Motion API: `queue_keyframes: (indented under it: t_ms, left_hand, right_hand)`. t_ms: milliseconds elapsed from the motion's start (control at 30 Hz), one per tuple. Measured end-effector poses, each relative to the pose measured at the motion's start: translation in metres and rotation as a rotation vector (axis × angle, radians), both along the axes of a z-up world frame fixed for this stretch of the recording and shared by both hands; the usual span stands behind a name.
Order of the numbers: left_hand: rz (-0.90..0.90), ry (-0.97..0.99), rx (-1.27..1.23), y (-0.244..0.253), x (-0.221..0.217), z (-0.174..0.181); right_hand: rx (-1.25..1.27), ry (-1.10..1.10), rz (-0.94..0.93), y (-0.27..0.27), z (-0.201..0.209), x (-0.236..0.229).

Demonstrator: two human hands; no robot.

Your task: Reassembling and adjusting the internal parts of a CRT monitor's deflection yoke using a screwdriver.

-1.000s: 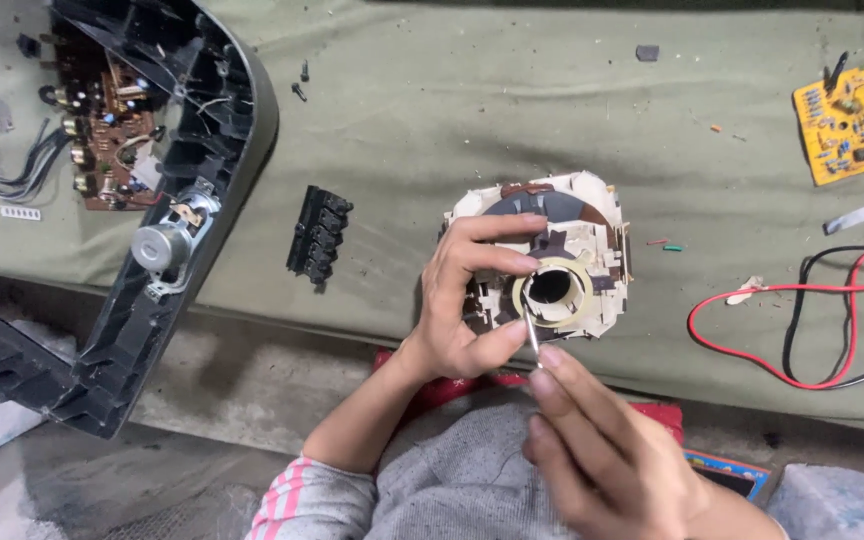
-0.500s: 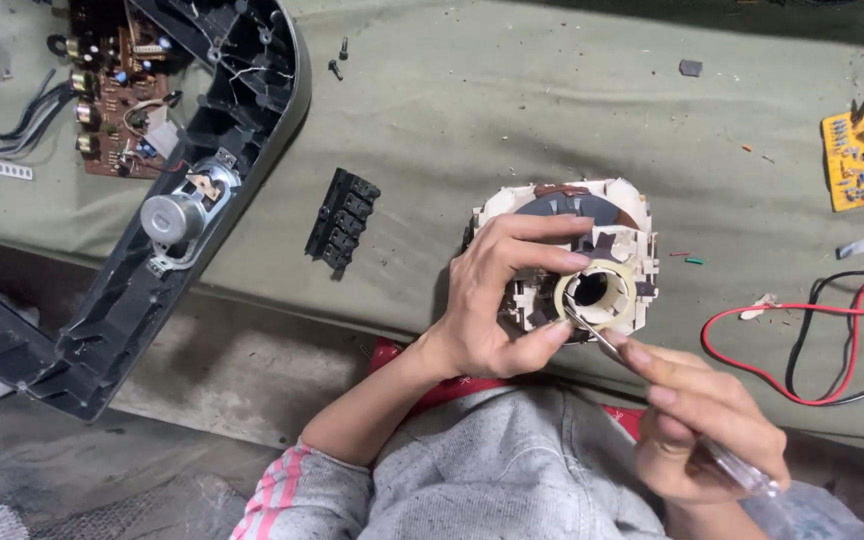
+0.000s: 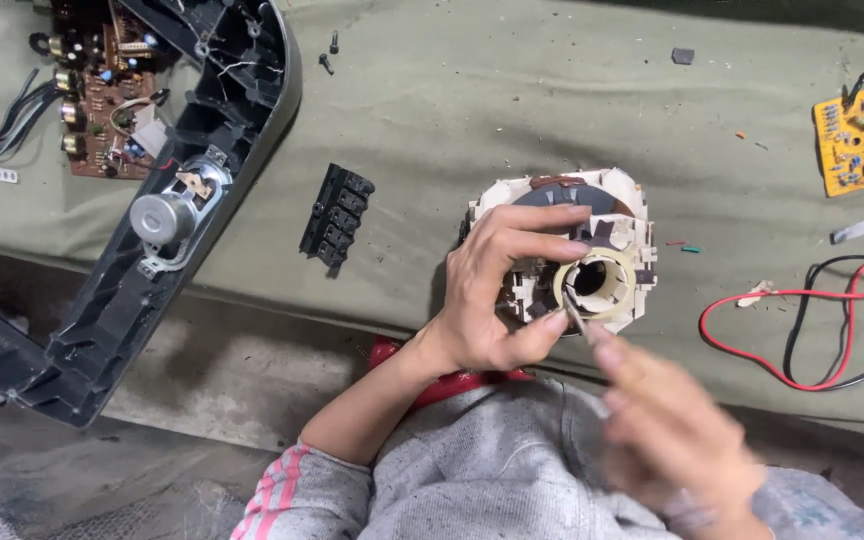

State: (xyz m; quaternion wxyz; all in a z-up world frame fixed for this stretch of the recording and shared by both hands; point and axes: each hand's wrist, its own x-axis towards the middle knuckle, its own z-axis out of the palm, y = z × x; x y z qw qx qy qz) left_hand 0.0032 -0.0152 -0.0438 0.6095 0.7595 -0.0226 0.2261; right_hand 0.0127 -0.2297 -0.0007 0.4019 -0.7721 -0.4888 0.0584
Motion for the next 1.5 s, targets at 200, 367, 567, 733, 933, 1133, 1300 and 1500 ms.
queue_keyframes:
  t_ms: [200, 367, 567, 733, 933, 1133, 1300, 1500]
  left_hand:
    - [0.016, 0.005, -0.023, -0.001, -0.002, 0.002]
    - [0.019, -0.014, -0.008, 0.001, 0.0, 0.005]
    - [0.005, -0.019, 0.015, 0.003, -0.001, 0.006]
    - [-0.038, 0.045, 0.012, 0.007, -0.003, 0.009]
    - [-0.08, 0.047, -0.006, 0.009, -0.004, 0.006]
    - [-0.05, 0.008, 0.027, 0.01, -0.004, 0.007]
    - [-0.078, 0.019, 0.085, 0.012, -0.004, 0.009]
    - [-0.197, 0.122, -0.025, 0.009, -0.005, 0.023]
  right_hand:
    - [0.412, 0.045, -0.327, 0.015, -0.018, 0.001]
    - [0.167, -0.256, -0.035, 0.014, -0.019, -0.004]
    - [0.073, -0.166, -0.03, 0.002, -0.019, -0.012]
    - [0.051, 0.053, -0.336, 0.034, 0.039, -0.004]
    - [-0.094, -0.167, -0.115, 0.028, 0.028, -0.019]
    - [0.026, -0.457, -0.077, 0.047, 0.016, -0.011]
    - [0.12, -0.371, 0.076, -0.005, -0.037, -0.013]
    - [0.26, 0.074, -0.22, 0.004, -0.004, -0.011]
